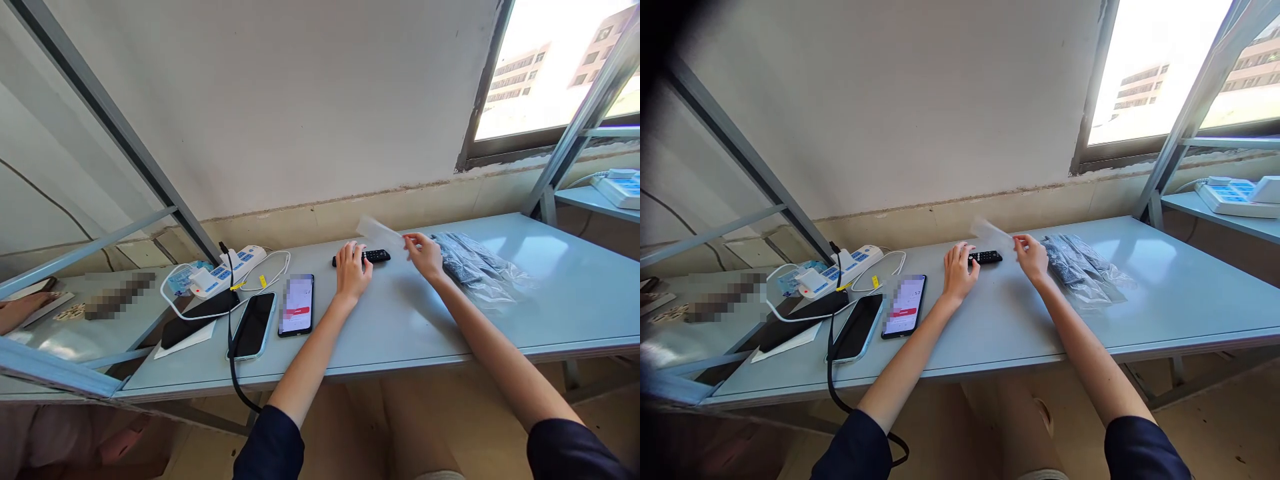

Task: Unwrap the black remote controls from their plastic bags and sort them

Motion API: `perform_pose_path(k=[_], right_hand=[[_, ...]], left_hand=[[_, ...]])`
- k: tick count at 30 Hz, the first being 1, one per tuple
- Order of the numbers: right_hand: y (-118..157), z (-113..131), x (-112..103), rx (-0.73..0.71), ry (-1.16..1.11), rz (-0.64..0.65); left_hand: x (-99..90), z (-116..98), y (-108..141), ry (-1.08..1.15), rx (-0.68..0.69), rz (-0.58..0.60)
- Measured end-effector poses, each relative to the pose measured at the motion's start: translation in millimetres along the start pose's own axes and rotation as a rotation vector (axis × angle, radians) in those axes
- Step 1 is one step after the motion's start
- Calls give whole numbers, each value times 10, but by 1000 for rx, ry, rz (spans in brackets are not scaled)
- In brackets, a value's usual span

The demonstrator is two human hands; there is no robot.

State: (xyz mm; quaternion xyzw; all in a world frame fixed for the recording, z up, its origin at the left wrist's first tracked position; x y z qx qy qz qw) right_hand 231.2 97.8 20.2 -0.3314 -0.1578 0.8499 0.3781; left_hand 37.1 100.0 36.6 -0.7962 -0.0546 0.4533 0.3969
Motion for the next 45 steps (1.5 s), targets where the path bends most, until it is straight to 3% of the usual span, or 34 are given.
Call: perform_pose_path(k=[4,8,15,20,23,27,29,32,35,41,45], right_hand=[[-59,-202,-112,71,108,-78],[-17,-294,-48,82,195,-52],[41,-231,-37,38,273,-29],[32,-128,-77,-25,265,-56],[24,-71,-96,-55,245,-72],[4,2,-133,-82,207,-98],[-4,37,-146,-93,186,-112],[-3,88,-138,-108,159,-119],[11,136,-107,-119,145,-107],[15,181,-102,-129,157,-97],[7,167,-115,-134,175,-105]], left_hand=[[53,-50,36,2,3,72],[163,-46,68,-15,-19,161],[309,78,144,-53,-103,282],[265,71,139,-46,-134,298],[101,66,41,-37,-164,254],[-333,224,36,-64,-259,129],[-604,398,205,-99,-335,32],[-1077,695,652,-80,-450,-256],[-1370,907,1113,-93,-490,-414],[-1604,1134,1539,-190,-591,-478],[-1531,1237,1598,-192,-641,-369]])
Point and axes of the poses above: each hand's wrist, its own y-axis away from the middle knuckle, its own x-axis out of the palm, z = x × y, the point moved 9 cm from there along -y, towards the middle knuckle, and after that the axes turned 9 degrees about -z, right-handed, at the moved point
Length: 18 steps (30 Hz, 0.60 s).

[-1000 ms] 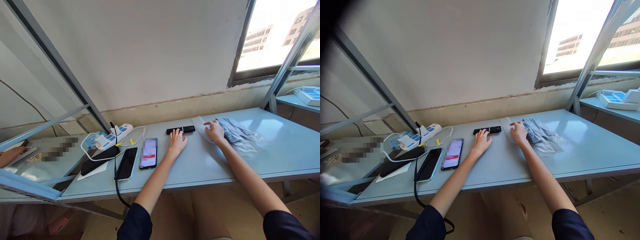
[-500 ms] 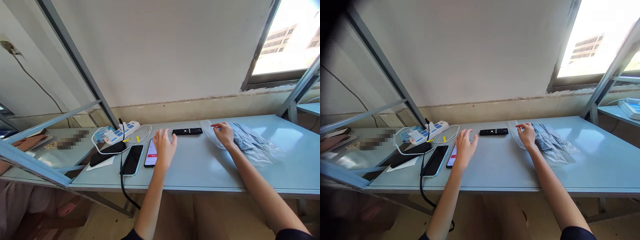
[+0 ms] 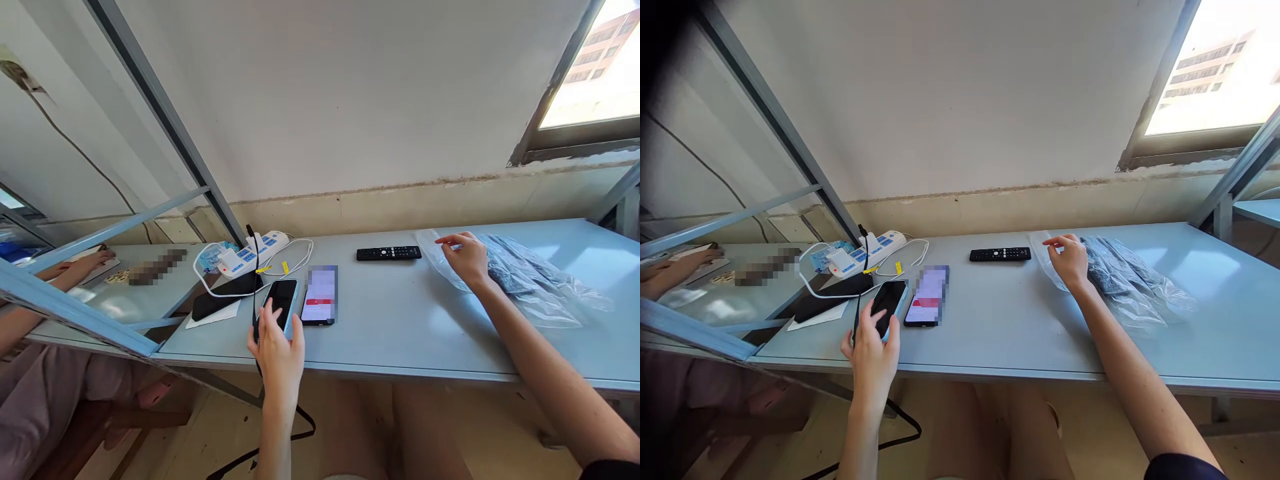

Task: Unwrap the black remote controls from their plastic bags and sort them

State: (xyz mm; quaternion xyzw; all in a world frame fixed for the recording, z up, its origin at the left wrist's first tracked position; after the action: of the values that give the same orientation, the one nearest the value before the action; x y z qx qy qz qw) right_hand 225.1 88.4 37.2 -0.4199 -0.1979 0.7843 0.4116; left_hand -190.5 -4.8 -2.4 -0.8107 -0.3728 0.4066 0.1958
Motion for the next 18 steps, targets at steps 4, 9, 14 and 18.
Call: perform_pose_path(k=[4,9,14,18], right_hand=[[3,-12,14,-11,11,-2],[5,-13,33,-13,13,6],[8,2,32,-18,18,14],[9,18,24,-13,27,23]], left_hand=[[-41,5,25,36,83,-34],[-26,115,75,-11,106,-8],[-124,111,71,0,152,-68],[-335,42,42,7,229,-202]])
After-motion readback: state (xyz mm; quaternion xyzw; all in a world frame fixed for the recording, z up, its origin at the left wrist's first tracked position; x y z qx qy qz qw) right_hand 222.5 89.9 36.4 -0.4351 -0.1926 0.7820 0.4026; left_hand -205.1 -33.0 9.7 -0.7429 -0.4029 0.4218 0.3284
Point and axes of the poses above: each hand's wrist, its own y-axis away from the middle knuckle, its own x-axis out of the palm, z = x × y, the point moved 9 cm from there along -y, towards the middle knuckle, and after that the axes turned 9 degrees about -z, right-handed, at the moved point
